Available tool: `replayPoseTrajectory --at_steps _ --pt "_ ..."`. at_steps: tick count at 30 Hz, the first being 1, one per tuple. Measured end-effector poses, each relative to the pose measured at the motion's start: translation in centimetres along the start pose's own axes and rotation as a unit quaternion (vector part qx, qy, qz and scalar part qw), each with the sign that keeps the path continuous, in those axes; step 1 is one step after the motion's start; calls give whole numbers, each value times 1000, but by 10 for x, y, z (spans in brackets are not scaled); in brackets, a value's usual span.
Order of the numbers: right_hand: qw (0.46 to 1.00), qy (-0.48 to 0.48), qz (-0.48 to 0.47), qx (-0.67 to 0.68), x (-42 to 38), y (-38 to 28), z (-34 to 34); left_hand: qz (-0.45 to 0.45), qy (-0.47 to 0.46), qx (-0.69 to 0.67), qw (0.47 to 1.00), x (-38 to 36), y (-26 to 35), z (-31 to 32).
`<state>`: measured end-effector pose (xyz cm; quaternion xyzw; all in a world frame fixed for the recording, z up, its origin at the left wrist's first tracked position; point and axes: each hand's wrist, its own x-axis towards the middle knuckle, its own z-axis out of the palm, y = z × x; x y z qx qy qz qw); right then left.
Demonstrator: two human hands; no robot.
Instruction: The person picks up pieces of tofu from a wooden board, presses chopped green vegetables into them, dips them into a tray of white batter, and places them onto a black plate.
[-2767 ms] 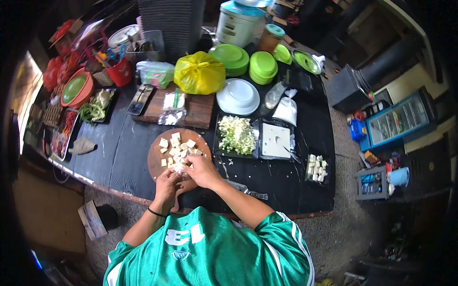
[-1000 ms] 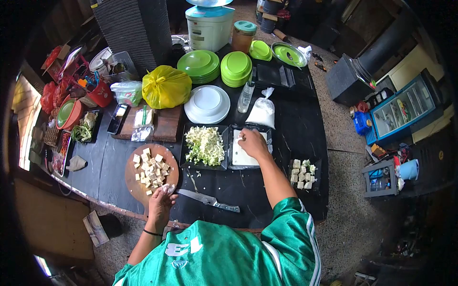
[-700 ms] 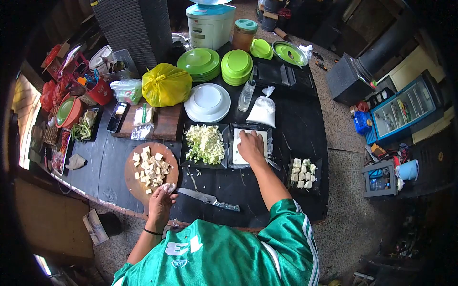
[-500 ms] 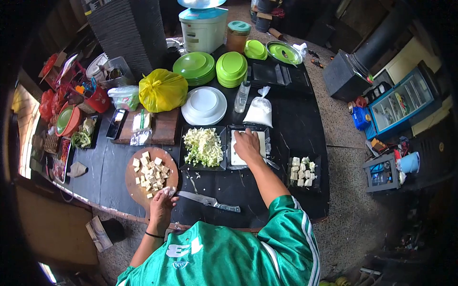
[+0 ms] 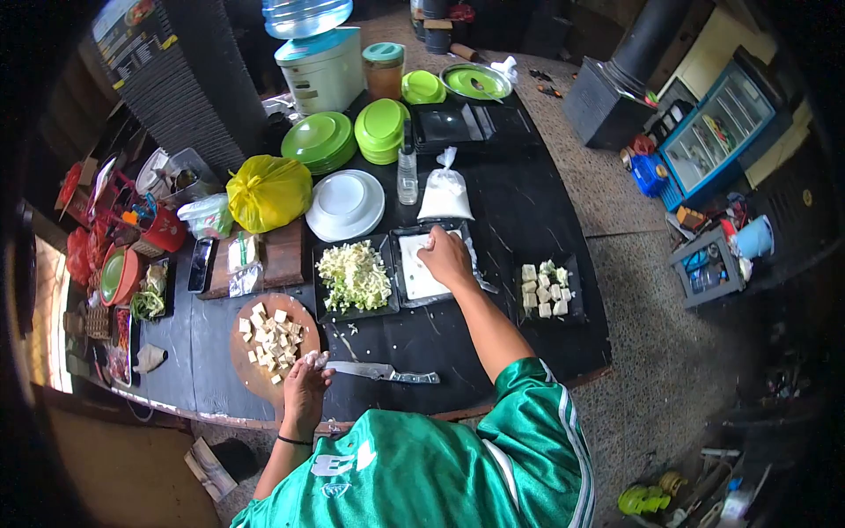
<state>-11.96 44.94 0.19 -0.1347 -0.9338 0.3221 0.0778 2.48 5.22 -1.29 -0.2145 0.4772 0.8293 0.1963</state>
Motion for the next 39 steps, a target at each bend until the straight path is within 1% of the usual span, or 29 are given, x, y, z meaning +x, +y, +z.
replayPoseTrajectory --at_steps 2,3,6,7,9,11,13,14,16,17,19,22,23,25,26,28,32,37,39 --pt "998 -26 37 34 -2 3 -2 -4 -6 1 1000 -1 -1 3" --pt "998 -24 41 34 -5 4 -1 1 -7 14 1000 0 -1 4" --pt "995 16 43 93 -14 10 1 -1 -11 24 1000 -1 -2 7" --pt "987 26 63 145 -18 9 -1 -5 -14 19 1000 1 -3 8" --pt "990 83 36 108 -22 30 12 2 -18 -1 1000 1 -2 14" --pt "985 122 50 108 -36 23 -4 -6 -19 4 1000 1 -1 21" --pt "976 127 75 162 -42 35 -8 -14 -17 18 1000 0 -3 25" --pt "975 130 78 161 -45 40 -11 -18 -21 17 999 3 -5 26" --pt "962 144 83 217 -54 52 -17 -23 -25 24 999 5 -7 31" --pt "962 146 85 214 -57 59 -23 -26 -29 25 999 5 -9 33" --pt "929 157 93 321 -63 83 -36 -26 -22 21 999 4 -10 42" --pt "928 210 127 280 -78 123 -78 -27 -33 18 999 6 -14 43" --pt "929 218 150 257 -79 158 -87 -25 -27 15 999 4 -14 45" --pt "937 235 200 160 -88 179 -127 -25 -25 12 999 3 -16 49" --pt "939 252 216 89 -91 189 -143 -22 -26 11 999 3 -18 48" --pt "936 257 233 60 -94 213 -162 -18 -24 11 1000 3 -22 49" --pt "934 247 257 28 -89 245 -174 -16 -20 5 1000 -1 -28 54" --pt "942 232 241 31 -75 256 -167 -16 13 25 999 -5 -32 67" --pt "946 205 251 -7 -72 256 -160 -17 20 30 999 -6 -34 69"
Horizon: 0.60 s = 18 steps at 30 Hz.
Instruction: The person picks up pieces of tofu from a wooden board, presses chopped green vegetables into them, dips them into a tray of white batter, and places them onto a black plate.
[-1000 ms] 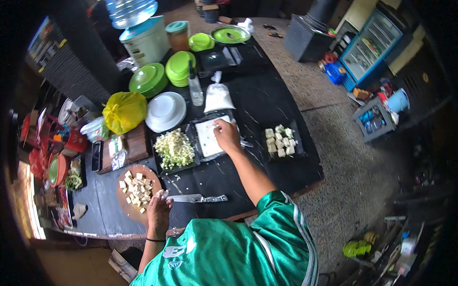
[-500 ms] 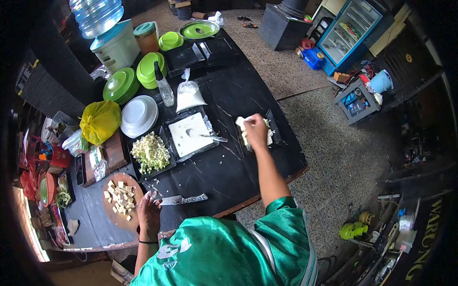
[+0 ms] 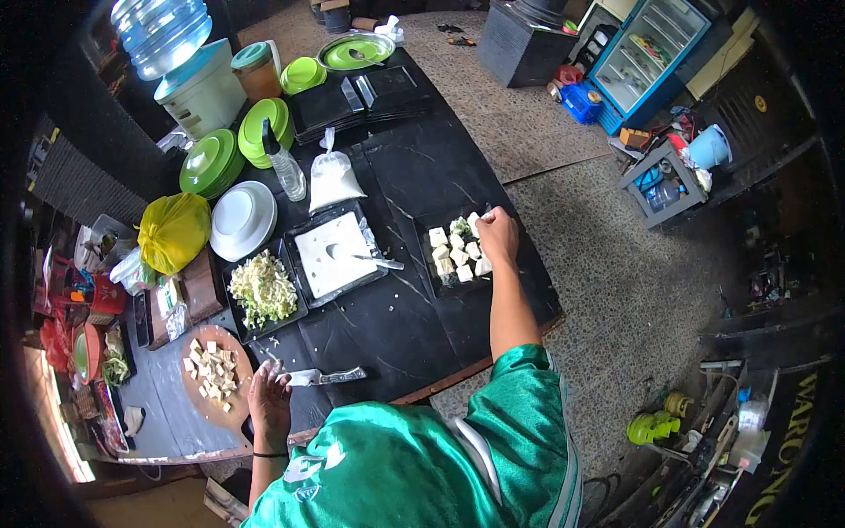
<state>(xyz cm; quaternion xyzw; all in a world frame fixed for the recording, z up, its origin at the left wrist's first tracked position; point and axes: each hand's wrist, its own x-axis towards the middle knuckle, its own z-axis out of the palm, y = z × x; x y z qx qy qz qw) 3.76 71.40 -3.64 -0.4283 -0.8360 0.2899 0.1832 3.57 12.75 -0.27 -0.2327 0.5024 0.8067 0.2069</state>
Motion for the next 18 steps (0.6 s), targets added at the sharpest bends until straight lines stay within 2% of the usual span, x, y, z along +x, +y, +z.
replayPoseTrajectory --at_steps 6,9,11,15,18 --pt "999 -15 23 -34 -10 -7 11 -10 11 -14 1000 -3 -2 5" --pt "994 32 -6 -108 -21 -17 7 -7 6 -7 1000 -4 -3 7" --pt "980 60 -68 -179 -21 -13 10 -9 6 -7 1000 -4 -4 6" --pt "974 48 -87 -201 -24 -10 9 -9 6 -10 1000 -5 -6 7" --pt "970 76 -100 -209 -25 -9 8 -8 7 -16 1000 -4 -8 6"
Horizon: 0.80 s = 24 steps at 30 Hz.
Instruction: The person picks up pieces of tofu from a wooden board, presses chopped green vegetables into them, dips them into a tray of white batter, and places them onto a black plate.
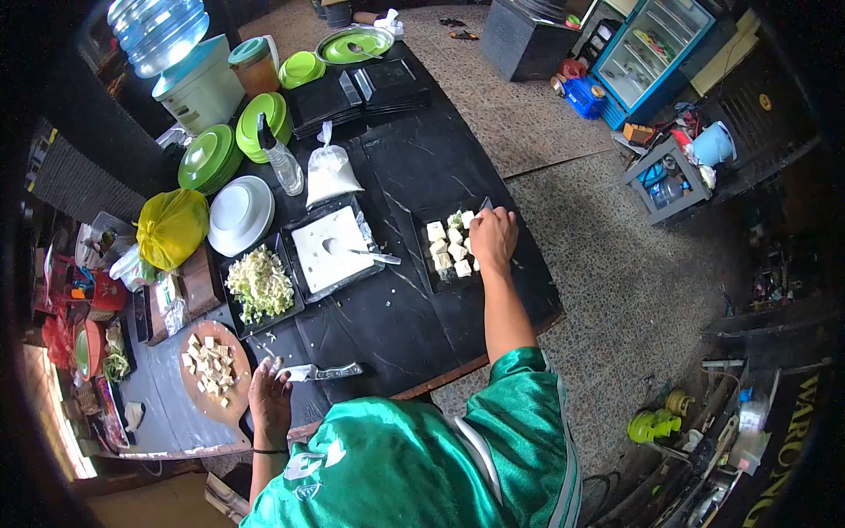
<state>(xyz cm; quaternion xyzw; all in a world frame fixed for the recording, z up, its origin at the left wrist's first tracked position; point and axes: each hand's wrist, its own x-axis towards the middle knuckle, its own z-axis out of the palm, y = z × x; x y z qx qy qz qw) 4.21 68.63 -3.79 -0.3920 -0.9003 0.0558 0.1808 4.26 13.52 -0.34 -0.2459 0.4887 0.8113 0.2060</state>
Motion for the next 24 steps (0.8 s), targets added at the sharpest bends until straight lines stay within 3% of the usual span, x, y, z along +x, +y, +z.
replayPoseTrajectory --at_steps 6,9,16,18,24 --pt "997 65 -15 49 -7 -12 -22 9 7 -9 1000 -2 0 -3" --pt "982 115 -84 125 -33 -49 -35 10 -13 -38 999 2 -1 -13" --pt "897 -33 -302 322 -132 -187 -41 34 12 -60 998 0 1 -39" --pt "865 -137 -326 356 -158 -215 -34 71 11 -56 996 -2 3 -51" --pt "782 -241 -467 334 -217 -282 -39 184 114 20 976 -15 18 -96"
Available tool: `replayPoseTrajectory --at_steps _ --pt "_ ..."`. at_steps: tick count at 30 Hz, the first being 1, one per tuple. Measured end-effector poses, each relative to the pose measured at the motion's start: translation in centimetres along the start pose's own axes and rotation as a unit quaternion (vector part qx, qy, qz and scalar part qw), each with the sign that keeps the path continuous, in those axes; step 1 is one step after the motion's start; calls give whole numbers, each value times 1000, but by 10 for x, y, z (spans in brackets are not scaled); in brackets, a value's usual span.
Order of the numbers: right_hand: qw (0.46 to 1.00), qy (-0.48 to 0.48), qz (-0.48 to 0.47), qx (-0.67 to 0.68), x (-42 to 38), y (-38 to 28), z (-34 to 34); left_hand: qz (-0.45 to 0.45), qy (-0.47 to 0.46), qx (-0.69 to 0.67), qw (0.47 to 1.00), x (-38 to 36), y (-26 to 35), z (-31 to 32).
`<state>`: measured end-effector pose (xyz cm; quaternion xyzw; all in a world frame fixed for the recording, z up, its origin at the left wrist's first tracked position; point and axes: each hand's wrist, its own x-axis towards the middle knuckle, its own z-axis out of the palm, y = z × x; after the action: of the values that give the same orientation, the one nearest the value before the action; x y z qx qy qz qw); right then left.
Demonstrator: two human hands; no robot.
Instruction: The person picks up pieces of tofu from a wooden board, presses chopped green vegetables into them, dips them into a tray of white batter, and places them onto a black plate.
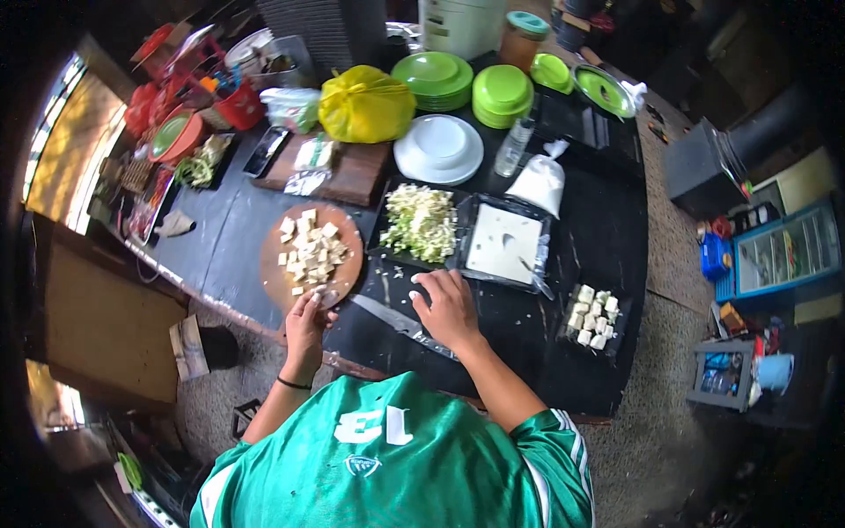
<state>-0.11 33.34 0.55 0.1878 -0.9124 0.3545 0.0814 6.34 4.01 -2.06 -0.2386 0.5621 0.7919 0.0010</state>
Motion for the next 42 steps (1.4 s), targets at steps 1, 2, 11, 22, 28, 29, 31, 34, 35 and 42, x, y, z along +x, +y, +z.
replayPoseTrajectory --at_steps 1,2,11,22,28,29,31,34,35,42 --pt "1000 -5 -23 -8 6 -8 9 8 29 43 999 3 3 -11" --pt "999 -14 -35 0 11 -15 19 10 35 38 999 8 5 -21" --pt "993 -112 0 -47 107 -76 93 337 51 566 750 43 38 -81" --pt "964 -177 52 -191 179 -81 163 443 -51 609 656 75 44 -119" --pt "963 -200 126 -127 188 -89 157 461 -107 606 639 87 51 -128" --pt "971 -180 119 -105 188 -87 157 461 -113 607 638 89 51 -128" --pt "977 -158 113 -85 188 -86 155 462 -122 606 636 90 54 -127" --pt "981 -128 142 -25 186 -84 153 445 -151 613 635 92 57 -125" --pt "983 -111 149 6 185 -83 152 451 -150 604 640 93 57 -124" --pt "987 -62 141 54 177 -90 139 428 -121 487 751 107 65 -114"
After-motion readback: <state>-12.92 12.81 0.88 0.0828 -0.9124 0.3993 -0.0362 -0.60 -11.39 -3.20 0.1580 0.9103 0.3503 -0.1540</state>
